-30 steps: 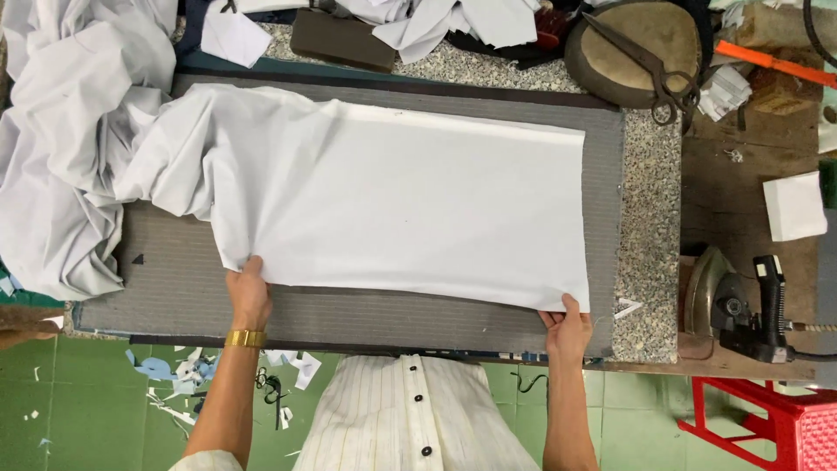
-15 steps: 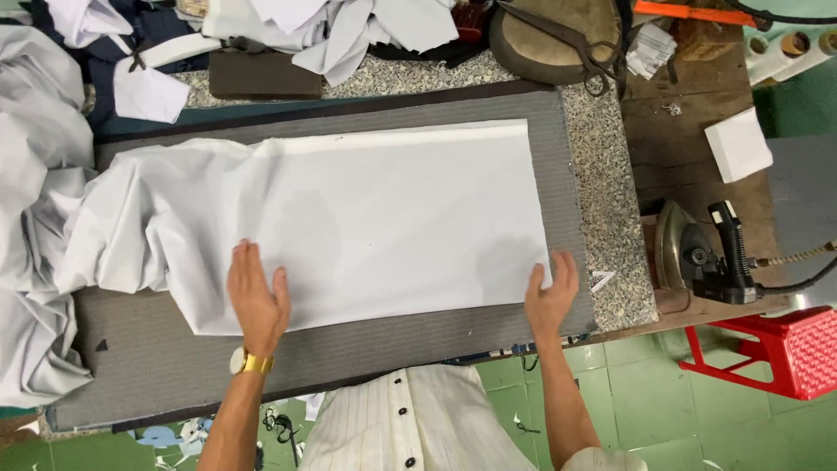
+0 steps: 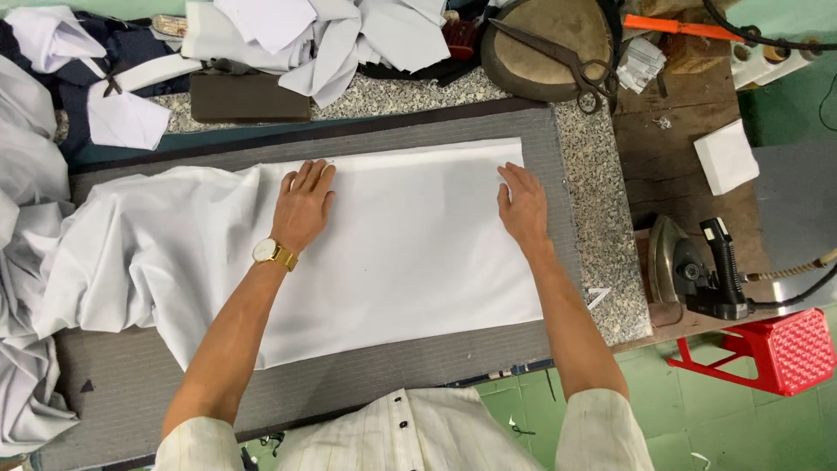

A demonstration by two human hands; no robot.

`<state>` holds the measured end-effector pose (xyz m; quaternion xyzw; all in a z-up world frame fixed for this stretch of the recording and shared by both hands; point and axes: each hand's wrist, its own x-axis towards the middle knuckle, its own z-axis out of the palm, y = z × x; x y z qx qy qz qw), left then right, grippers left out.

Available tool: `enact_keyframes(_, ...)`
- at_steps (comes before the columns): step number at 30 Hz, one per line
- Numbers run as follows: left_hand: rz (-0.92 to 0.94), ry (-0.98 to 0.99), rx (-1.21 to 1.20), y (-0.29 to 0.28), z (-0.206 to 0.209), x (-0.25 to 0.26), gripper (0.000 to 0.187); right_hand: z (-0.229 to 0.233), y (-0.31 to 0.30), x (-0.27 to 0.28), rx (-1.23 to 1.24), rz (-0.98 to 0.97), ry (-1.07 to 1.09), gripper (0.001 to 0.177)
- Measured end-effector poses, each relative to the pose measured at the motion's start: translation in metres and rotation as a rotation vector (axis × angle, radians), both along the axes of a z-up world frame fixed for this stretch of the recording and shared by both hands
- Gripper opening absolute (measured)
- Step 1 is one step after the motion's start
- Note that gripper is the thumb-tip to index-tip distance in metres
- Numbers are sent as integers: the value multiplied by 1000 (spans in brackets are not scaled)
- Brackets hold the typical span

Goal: The person irons a large white fabric on a table using a steam iron, smoothing it out and folding it. They then use a ruler and chalk to mark lines on the fabric.

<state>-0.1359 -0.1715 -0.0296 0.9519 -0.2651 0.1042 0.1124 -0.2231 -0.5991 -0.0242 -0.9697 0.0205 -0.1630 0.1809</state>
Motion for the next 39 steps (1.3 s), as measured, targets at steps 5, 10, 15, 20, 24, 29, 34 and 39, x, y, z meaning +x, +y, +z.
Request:
enact_keyframes(5, -57, 43, 106, -10, -9, 30, 40, -22, -18, 52, -116, 40, 55, 35)
enact_keyframes(10, -37, 83, 120, -11, -21, 46, 33, -51, -33, 75, -208, 78, 37, 36)
enact_keyframes(15, -51, 87, 101, -15, -5, 48, 25, -60, -42, 80, -285, 79, -22, 33)
enact_keyframes(20, -82, 50, 132, -14, -20, 52, 23, -53, -45, 81, -267, 70, -8, 27)
enact_keyframes(24, -93, 61, 120, -23, -11, 49, 26, -36, -39, 75, -247, 88, 21, 20)
enact_keyframes(29, -159, 102, 78, -47, 1, 44, 37, -29, -41, 64, -144, 149, 46, 20)
enact_keyframes(34, -230, 147, 24, -79, -1, 43, 40, -12, -37, 51, -89, 246, -2, 19)
enact_keyframes(39, -261, 221, 30, -96, 0, 47, 46, -8, -38, 44, 114, 301, -23, 24)
